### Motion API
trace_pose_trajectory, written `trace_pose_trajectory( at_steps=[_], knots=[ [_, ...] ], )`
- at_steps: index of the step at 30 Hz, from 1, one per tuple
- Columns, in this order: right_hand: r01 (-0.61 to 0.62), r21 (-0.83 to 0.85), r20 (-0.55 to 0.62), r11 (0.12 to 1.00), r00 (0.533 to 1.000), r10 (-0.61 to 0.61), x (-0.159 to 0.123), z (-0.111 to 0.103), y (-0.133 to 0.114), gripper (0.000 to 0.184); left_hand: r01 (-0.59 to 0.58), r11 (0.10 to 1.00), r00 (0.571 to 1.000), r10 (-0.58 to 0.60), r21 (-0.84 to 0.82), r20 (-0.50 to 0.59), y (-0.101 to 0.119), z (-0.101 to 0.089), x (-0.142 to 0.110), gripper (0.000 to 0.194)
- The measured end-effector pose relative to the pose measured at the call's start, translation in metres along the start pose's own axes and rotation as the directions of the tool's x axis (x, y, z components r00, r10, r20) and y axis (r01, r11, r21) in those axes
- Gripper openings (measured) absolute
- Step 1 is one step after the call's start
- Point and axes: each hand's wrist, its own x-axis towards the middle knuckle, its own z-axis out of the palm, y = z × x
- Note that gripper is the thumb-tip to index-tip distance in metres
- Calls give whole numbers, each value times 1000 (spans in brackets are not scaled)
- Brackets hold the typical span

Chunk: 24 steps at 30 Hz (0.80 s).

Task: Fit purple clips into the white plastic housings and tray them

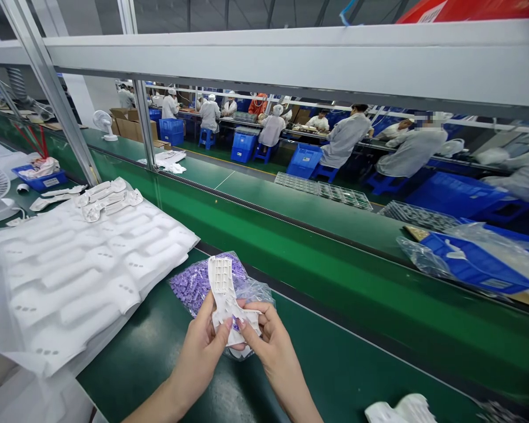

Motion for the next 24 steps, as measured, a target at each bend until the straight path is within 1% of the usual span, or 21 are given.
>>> trace_pose_trajectory(
  at_steps=[4, 7, 14, 18, 21, 24],
  knots=[
    [-23, 17, 44, 1000, 999, 22, -3, 1, -7, 41, 20, 999, 1000, -20, -32, -19, 4, 2, 0, 65],
    [-22, 1, 40, 1000, 999, 22, -4, 1, -10, 42, 0, 999, 1000, -1, -49, -30, 5, 4, 0, 62],
    [0, -38, 56, 999, 998, 2, -7, -1, -11, 39, 1, 999, 999, 0, 39, -44, 9, 6, 0, 45],
    [-6, -69, 45, 998, 999, 9, -8, -1, -9, 36, 5, 998, 999, -2, 62, -41, 13, 7, -1, 44],
    [15, -82, 25, 997, 1000, -13, -8, -2, -4, 35, 10, 996, 999, -6, 83, -45, 15, 8, -1, 43],
    [26, -76, 19, 997, 1000, -25, -6, -2, 0, 35, 24, 996, 999, -21, 84, -36, 17, 7, 0, 47]
  ],
)
